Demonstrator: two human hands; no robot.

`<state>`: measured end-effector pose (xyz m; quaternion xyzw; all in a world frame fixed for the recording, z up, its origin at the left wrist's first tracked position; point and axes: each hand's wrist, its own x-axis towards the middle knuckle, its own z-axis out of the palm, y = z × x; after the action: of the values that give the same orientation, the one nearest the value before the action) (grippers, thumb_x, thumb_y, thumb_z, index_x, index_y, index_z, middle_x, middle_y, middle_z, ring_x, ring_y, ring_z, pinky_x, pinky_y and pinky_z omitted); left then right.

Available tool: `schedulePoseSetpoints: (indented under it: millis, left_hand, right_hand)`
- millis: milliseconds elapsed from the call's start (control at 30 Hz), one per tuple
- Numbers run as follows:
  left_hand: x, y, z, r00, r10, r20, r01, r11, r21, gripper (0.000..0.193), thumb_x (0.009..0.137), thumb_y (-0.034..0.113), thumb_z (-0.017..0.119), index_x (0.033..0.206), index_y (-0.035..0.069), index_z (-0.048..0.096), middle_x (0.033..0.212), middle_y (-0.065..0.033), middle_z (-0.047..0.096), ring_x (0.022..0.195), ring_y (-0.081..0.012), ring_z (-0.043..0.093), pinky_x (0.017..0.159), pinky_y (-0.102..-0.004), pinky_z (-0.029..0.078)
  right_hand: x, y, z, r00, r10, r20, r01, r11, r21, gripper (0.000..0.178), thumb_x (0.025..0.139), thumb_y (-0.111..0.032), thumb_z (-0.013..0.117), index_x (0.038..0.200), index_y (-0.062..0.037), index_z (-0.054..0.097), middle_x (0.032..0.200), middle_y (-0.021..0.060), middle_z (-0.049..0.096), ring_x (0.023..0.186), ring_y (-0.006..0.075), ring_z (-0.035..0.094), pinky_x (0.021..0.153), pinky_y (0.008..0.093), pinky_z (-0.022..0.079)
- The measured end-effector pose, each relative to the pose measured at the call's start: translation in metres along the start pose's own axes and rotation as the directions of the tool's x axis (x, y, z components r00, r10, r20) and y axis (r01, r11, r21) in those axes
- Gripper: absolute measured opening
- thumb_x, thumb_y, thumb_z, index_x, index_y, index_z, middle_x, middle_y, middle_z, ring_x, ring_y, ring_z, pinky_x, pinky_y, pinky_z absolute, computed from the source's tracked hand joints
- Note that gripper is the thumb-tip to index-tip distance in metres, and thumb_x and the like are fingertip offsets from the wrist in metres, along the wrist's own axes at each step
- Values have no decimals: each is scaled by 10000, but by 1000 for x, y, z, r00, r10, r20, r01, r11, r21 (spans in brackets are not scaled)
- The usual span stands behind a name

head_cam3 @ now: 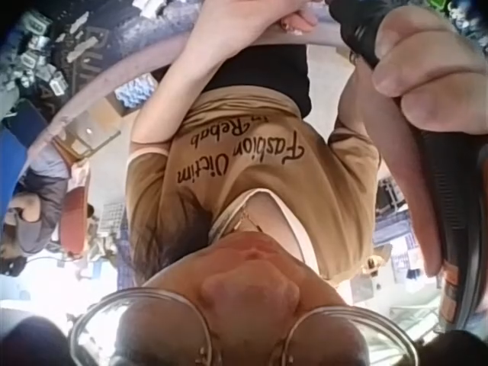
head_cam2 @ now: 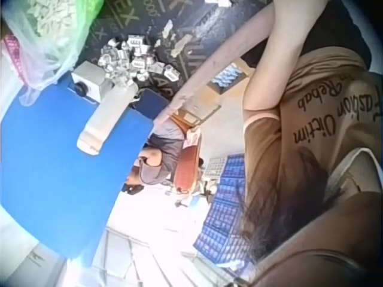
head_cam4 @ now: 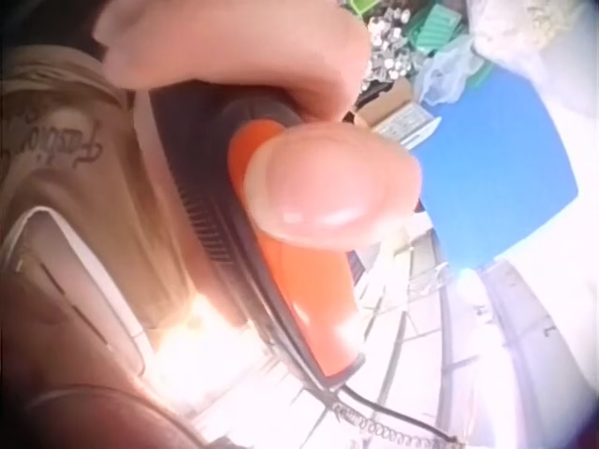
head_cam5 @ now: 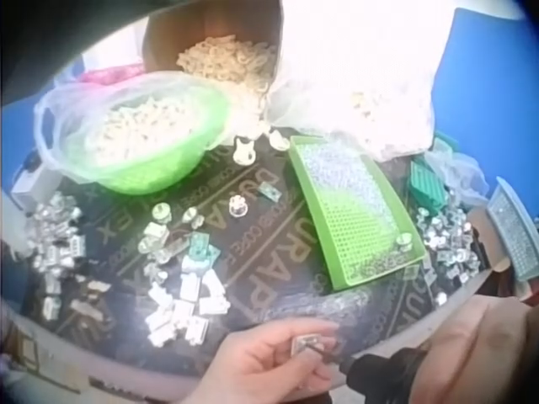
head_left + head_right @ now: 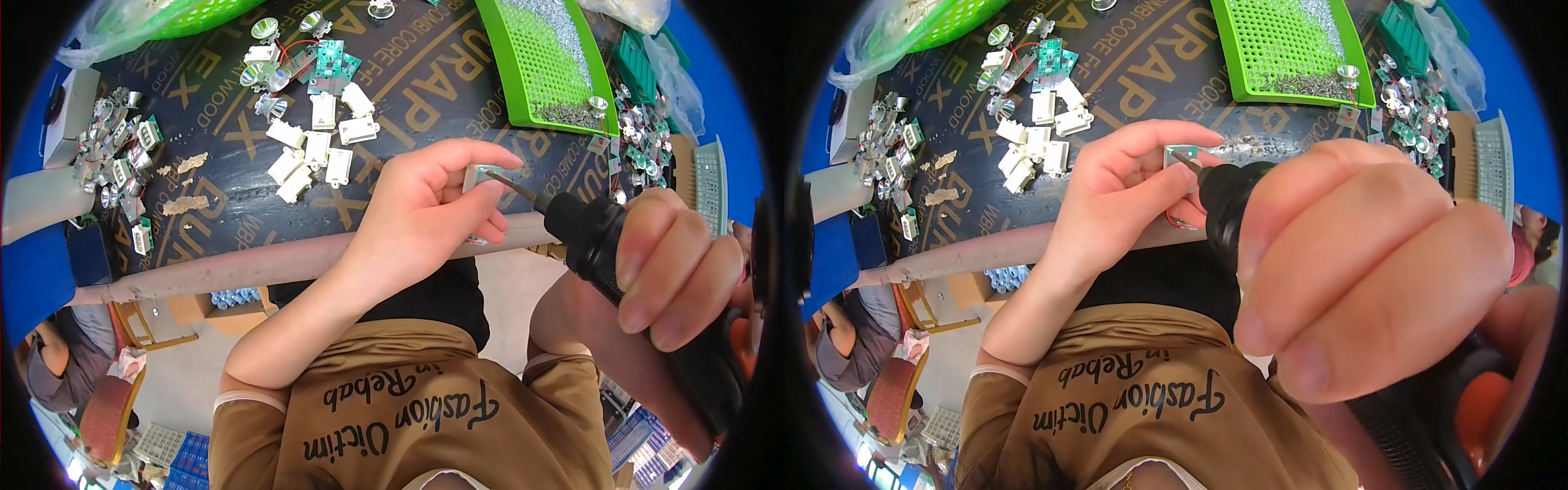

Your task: Assembling small electronic toy components at a factory workbench using a handheld tool.

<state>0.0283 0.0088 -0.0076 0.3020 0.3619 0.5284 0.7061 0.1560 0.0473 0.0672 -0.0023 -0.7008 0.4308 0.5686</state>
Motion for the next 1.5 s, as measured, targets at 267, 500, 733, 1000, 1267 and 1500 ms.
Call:
schedulePoseSetpoints:
  millis: [267, 500, 733, 1000, 1267, 1500]
  left_hand:
    - [-1, 0, -1, 1000, 6, -10, -6, 999, 49, 252, 822, -30, 482, 1066, -6, 543, 953, -110, 600, 623, -99, 578, 593, -209, 503]
    - [-2, -1, -2, 1000, 0, -17, 1, 997, 73, 263, 822, -34, 478, 1076, -1, 541, 951, -105, 597, 638, -90, 577, 589, -204, 497]
    - [-2, -4, 1, 998, 35, -48, -29, 994, 108, 274, 818, -51, 470, 1073, 3, 551, 893, -63, 584, 639, -59, 553, 574, -179, 477]
    - [-4, -5, 0, 995, 67, -73, -55, 987, 151, 258, 811, -59, 462, 1038, 1, 568, 741, -7, 564, 602, -39, 521, 530, -174, 441]
    - [-4, -5, 0, 996, 51, -69, -39, 986, 161, 248, 809, -66, 457, 1020, -6, 573, 731, -9, 559, 588, -44, 524, 537, -179, 455]
    - [-1, -2, 0, 997, 63, -49, -56, 989, 135, 230, 818, -45, 476, 1021, -3, 575, 745, -28, 572, 591, -69, 556, 544, -188, 465]
  right_hand:
    - [-6, -2, -6, 998, 57, -5, -57, 998, -13, 631, 581, -655, 654, 990, -200, 501, 735, -18, 491, 579, 84, 480, 562, 220, 342]
    - [-10, -13, -16, 998, 61, 6, -61, 998, -3, 639, 567, -650, 667, 986, -196, 504, 728, -16, 495, 576, 89, 483, 559, 225, 345]
    - [-4, 4, -14, 997, 73, 20, -73, 997, -5, 648, 552, -643, 681, 982, -191, 508, 721, -13, 500, 572, 96, 486, 555, 230, 349]
    - [-4, 5, -1, 995, 88, 45, -89, 996, 10, 660, 534, -636, 698, 978, -185, 513, 713, -10, 506, 567, 103, 490, 551, 237, 353]
    - [-5, 4, 0, 993, 101, 64, -102, 995, 16, 671, 516, -629, 715, 974, -180, 517, 704, -6, 512, 563, 110, 495, 546, 243, 357]
    - [0, -2, 8, 997, 50, -56, -54, 995, -82, 638, 568, -622, 689, 999, -190, 503, 682, -41, 482, 539, 67, 453, 554, 222, 325]
